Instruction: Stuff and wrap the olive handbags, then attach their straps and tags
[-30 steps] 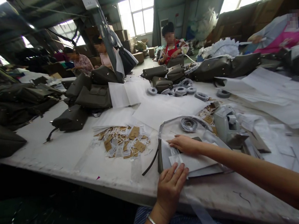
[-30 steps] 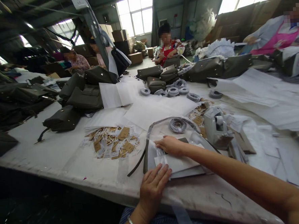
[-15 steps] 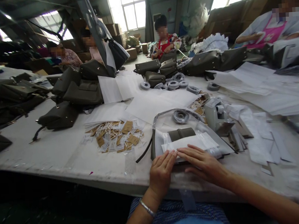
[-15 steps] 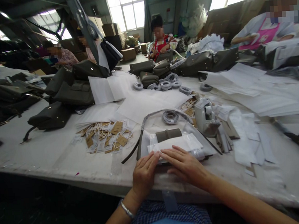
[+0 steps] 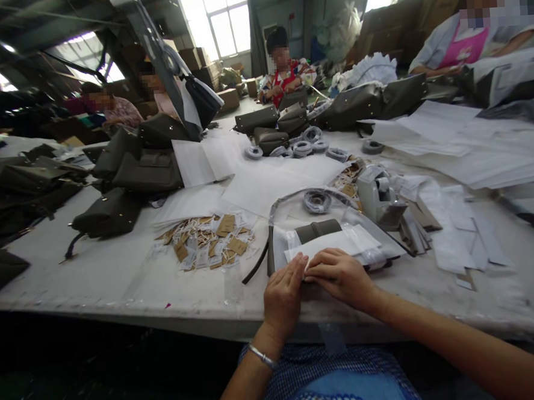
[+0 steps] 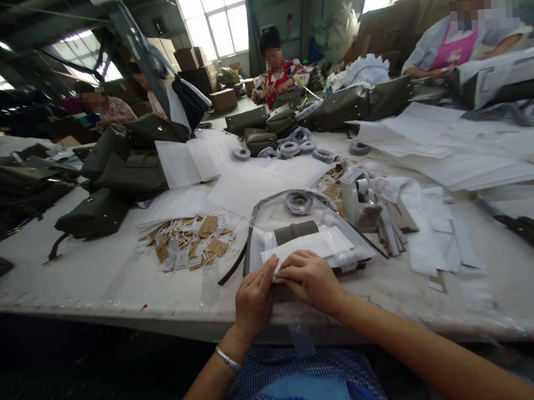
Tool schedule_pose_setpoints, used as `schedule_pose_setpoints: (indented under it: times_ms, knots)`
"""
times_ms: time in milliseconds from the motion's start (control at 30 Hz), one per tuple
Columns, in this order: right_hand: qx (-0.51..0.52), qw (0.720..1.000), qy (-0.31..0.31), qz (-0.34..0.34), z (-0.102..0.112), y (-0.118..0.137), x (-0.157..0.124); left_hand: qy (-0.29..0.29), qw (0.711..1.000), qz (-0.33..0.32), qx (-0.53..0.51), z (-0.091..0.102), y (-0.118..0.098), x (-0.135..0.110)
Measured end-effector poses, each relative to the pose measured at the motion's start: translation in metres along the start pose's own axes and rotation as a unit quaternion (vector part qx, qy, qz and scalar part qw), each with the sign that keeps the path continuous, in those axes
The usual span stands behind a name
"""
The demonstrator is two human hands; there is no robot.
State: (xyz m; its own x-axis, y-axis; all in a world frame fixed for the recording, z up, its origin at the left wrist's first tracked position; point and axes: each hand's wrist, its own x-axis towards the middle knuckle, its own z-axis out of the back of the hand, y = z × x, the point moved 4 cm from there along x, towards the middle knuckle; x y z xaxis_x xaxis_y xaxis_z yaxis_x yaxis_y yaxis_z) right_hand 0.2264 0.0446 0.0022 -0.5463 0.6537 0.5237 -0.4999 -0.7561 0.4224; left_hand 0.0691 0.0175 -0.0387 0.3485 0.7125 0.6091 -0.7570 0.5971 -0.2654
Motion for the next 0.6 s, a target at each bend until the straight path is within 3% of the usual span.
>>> schedule_pose_setpoints:
  times_ms: [233,367,600]
  knots:
    - [0.003,0.999,0.015,0.052,0.002,0.013,-0.011,0.013,1.0,0.017,-0.005,-0.002,0.003,-0.001]
    - [-0.031,0.999,-0.003,0.012,0.005,0.006,-0.011,0.012,1.0,0.022,-0.018,0.0,0.003,0.0]
    - [-0.047,0.998,0.027,-0.014,0.001,0.005,0.012,0.005,1.0,0.014,-0.012,0.001,0.003,0.0]
